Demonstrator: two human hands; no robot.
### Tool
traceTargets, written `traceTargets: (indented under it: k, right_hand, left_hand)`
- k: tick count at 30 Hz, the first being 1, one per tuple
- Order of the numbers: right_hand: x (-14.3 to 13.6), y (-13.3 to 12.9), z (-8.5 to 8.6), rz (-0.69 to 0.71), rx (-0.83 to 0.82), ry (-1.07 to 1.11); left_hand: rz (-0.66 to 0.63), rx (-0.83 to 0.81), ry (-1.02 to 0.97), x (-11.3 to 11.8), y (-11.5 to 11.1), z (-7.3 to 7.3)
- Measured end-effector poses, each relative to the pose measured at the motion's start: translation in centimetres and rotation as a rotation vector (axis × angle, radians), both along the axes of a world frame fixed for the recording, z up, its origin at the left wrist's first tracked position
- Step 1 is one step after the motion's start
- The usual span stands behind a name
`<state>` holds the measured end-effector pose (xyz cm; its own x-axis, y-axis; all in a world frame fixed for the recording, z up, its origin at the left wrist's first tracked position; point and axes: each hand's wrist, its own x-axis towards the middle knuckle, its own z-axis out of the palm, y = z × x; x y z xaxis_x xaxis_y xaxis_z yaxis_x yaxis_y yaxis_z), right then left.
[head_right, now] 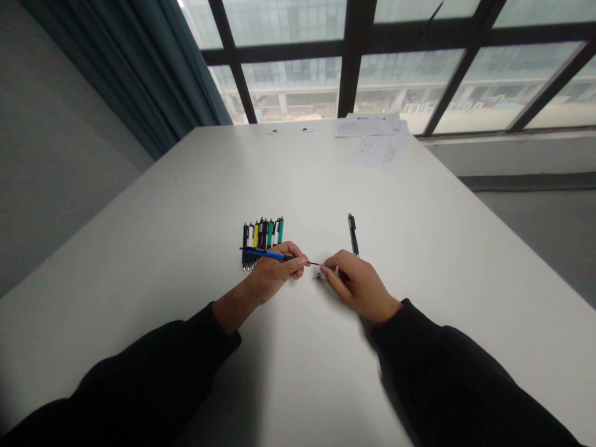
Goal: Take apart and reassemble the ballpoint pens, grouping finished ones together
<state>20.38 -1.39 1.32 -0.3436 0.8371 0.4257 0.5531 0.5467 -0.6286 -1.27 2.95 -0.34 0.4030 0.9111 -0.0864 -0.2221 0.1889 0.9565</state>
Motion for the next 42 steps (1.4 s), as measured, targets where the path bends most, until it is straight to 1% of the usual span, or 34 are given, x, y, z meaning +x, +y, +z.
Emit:
traceTargets:
  k: [4, 9, 12, 14, 16, 20, 22, 24, 26, 28, 31, 35, 38, 42]
  right_hand:
    - [-0.1, 0.0, -0.1, -0.012, -0.054, 0.053]
    - [-0.3, -0.1, 0.1, 0.003, -0.045, 0.069]
    - [0.2, 0.2, 0.4, -0.044, -0.096, 0.181]
    - [0.9, 0.5, 0.4, -0.072, -0.165, 0.295]
    - [1.6, 0.8, 0.3, -0.064, -0.24, 0.374]
    - [2.5, 1.0, -0.2, 0.0, -0.34, 0.416]
    - [2.5, 0.9, -0.2, 0.042, -0.381, 0.376]
    - [2.4, 0.7, 0.2, 0.113, -0.396, 0.257]
    - [2.2, 0.7, 0.6, 0.2, -0.355, 0.085]
    - [2.2, 0.7, 1.0, 0.259, -0.288, -0.071]
    - [2.4, 0.8, 1.1, 0.252, -0.205, -0.227]
    - [2.8, 1.0, 1.0, 0.223, -0.14, -0.357]
    - [2.8, 1.0, 0.9, 0.206, -0.127, -0.402]
    - [2.6, 0.9, 0.8, 0.199, -0.117, -0.403]
  left_hand:
    - [-0.004, 0.01, 0.011, 0.0, 0.0, 0.0]
    - [-0.014, 0.027, 0.013, -0.1, 0.0, 0.0]
    - [0.0, 0.03, -0.012, 0.0, 0.0, 0.1]
    - [0.039, 0.012, -0.057, 0.0, 0.0, 0.3]
    - [0.088, -0.022, -0.131, 0.1, 0.0, 0.6]
    - [0.159, -0.089, -0.314, -0.1, 0.2, 1.0]
    - [0.169, -0.11, -0.392, -0.2, 0.3, 1.1]
    - [0.164, -0.125, -0.439, -0.3, 0.3, 1.2]
    - [0.151, -0.128, -0.451, -0.3, 0.3, 1.3]
    - [0.139, -0.121, -0.442, -0.3, 0.3, 1.4]
    - [0.135, -0.111, -0.419, -0.2, 0.2, 1.4]
    - [0.136, -0.118, -0.409, -0.2, 0.1, 1.3]
    - [0.131, -0.119, -0.41, -0.3, 0.1, 1.2]
    - [0.132, -0.117, -0.407, -0.2, 0.1, 1.1]
